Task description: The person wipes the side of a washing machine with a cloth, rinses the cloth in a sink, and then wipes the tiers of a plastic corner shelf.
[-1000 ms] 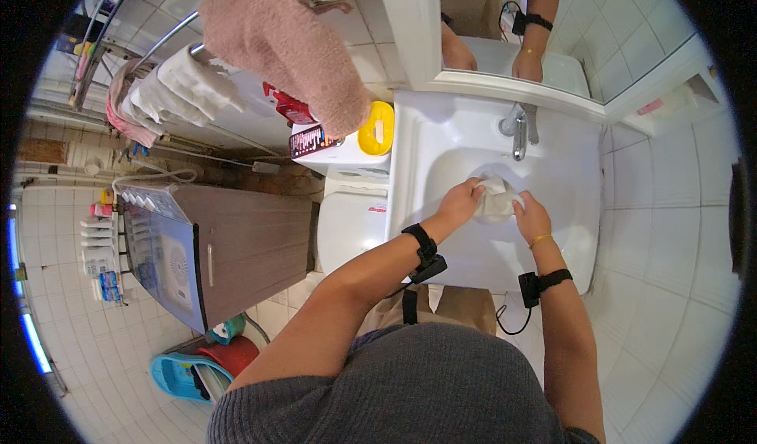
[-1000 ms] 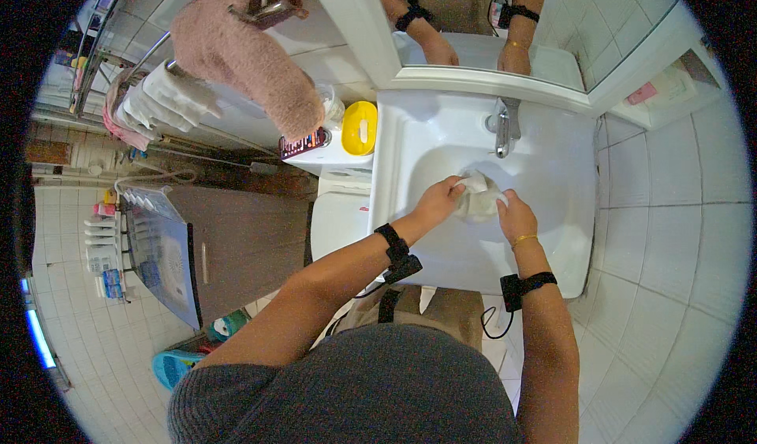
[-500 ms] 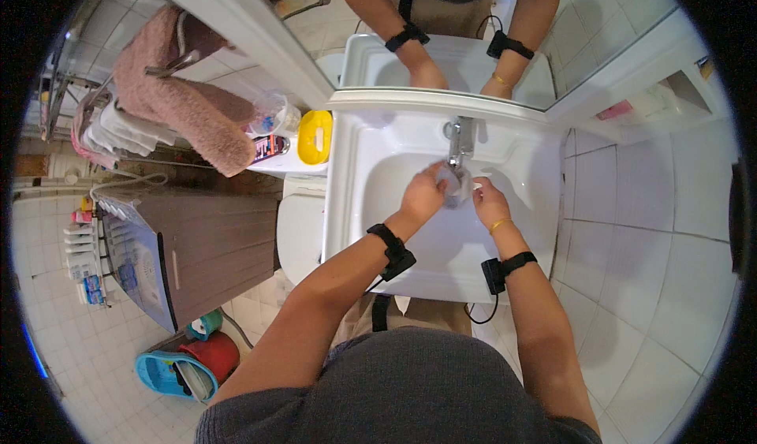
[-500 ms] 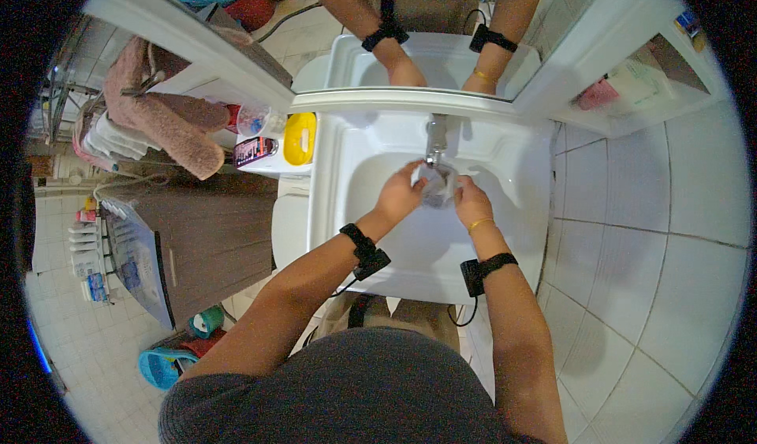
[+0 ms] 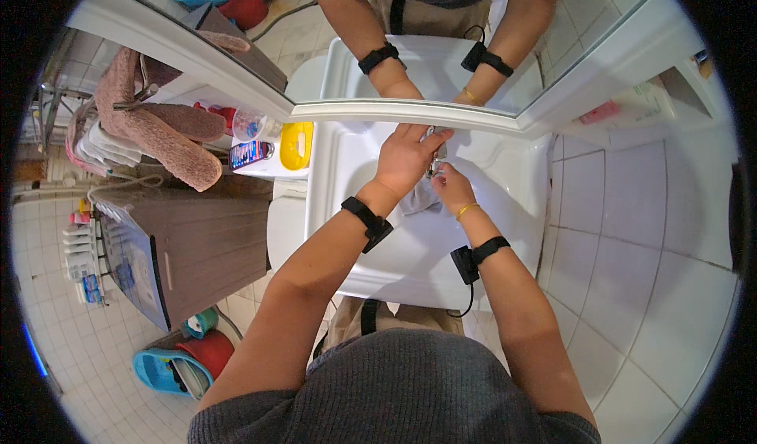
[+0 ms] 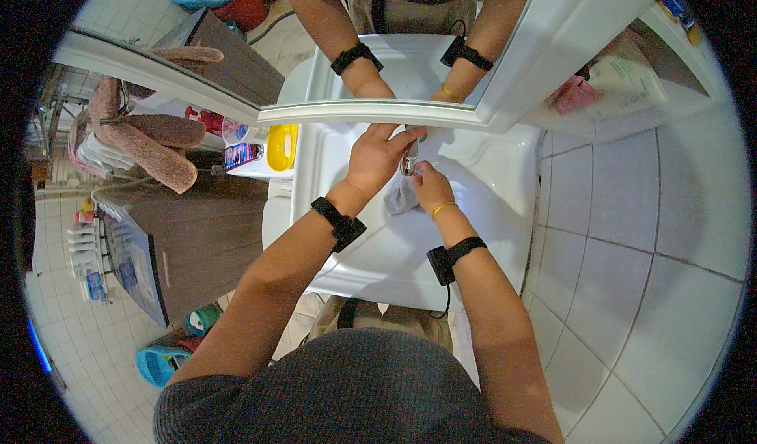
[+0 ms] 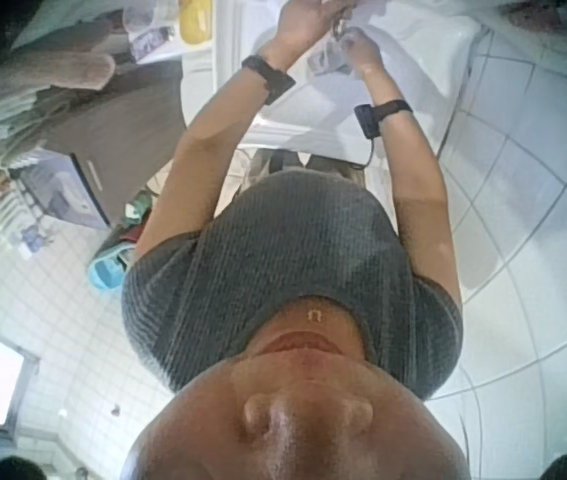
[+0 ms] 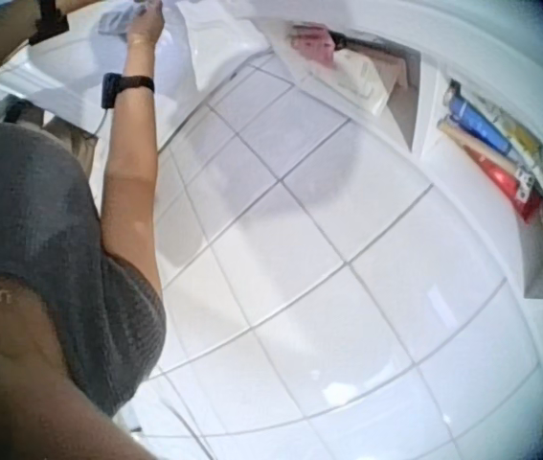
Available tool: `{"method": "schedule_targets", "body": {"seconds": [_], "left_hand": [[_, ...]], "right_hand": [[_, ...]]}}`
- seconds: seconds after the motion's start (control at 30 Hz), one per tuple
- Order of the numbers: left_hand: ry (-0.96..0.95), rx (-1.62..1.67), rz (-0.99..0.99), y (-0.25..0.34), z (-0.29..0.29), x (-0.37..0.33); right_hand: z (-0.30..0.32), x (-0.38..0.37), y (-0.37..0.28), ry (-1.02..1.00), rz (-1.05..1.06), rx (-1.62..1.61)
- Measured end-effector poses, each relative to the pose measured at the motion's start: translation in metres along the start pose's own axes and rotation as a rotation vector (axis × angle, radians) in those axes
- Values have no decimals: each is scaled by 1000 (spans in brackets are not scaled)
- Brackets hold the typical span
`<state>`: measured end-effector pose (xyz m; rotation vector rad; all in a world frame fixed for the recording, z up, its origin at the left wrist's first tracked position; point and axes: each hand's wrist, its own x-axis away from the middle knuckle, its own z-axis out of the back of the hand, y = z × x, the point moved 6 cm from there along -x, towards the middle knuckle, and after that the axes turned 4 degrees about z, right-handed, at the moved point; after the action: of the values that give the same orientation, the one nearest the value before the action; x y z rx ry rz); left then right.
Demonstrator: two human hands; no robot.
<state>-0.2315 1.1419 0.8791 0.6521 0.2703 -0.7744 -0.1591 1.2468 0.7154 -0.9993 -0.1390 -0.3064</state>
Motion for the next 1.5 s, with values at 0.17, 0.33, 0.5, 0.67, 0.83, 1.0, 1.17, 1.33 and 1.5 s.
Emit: {"method": "schedule_targets", "body": {"seconds": [0.17,0.33,0.5,0.67,0.83,1.0,1.17,1.33,1.5], "left_hand": [[49,-33,9,3,1,-5],[37,65,114,-1,-1,-5],[90,239,284,-14,-8,8],[164,875,977,-58,-70,82],[-40,1259,1449,-60,-125,125],[-231,1145,1440,-67,-143,133],[-343,500,1011,-121,-173,177],[-473,60,814,-106,-184,200],[-832,189,1042,-111,-206,215]], "right_hand": [[-6,-8,4,-15,5,70],[-15,-12,7,-64,-5,-5],[-14,-6,-9,-70,-18,-3],[-24,-9,4,-11,31,-84],[-22,-1,24,14,-45,-188],[-11,8,26,6,-19,-214],[-18,7,38,32,44,-262],[-18,27,49,25,7,-90],[-18,38,77,-17,-63,-8]]}}
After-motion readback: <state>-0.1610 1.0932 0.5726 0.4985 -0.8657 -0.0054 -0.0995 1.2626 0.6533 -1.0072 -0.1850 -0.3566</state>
